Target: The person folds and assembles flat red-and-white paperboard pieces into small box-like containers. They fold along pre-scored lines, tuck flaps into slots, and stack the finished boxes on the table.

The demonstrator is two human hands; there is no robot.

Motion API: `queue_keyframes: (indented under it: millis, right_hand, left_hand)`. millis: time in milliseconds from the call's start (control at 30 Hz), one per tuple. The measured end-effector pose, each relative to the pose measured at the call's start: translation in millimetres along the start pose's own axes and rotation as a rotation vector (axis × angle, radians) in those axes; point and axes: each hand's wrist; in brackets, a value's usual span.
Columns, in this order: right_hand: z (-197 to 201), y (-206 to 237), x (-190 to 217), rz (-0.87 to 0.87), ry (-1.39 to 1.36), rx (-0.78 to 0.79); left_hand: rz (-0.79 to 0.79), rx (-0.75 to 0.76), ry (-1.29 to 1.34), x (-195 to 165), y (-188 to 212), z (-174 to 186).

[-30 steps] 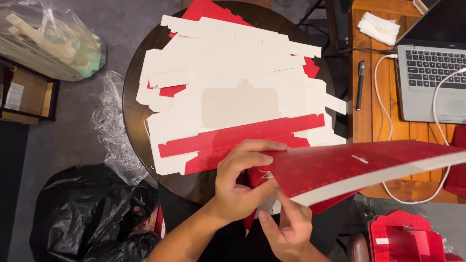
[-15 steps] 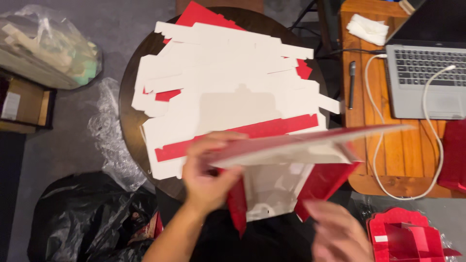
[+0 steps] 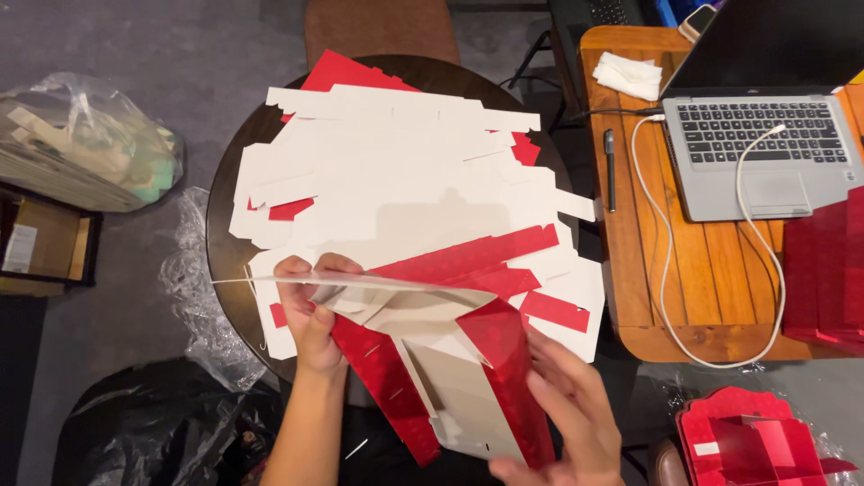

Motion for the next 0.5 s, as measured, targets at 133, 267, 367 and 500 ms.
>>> queue_keyframes:
  millis: [133, 267, 367, 500]
  right_hand:
    - [-2, -11, 1, -0.098, 0.139, 0.035]
    - [-11, -17, -2, -0.257, -0.244, -0.033]
    - [-12, -26, -6, -0.406, -0.429, -0.017]
    - [-10, -36, -8, -0.447, -0.414, 0.047]
  left_hand:
    - [0.027, 0.015, 0.015, 3, 0, 0]
    - [0.055, 0.025, 0.019, 8, 2, 0]
    - [0.085, 0.023, 0.015, 12, 5, -1]
    - [0.113, 0.012, 0.033, 15, 5, -2]
Point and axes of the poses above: each hand's wrist, its own y-axis away from the middle knuckle, its own z-axis out of the back of the hand, x = y × z, and after that the axes turned 9 degrees about y, right-handed
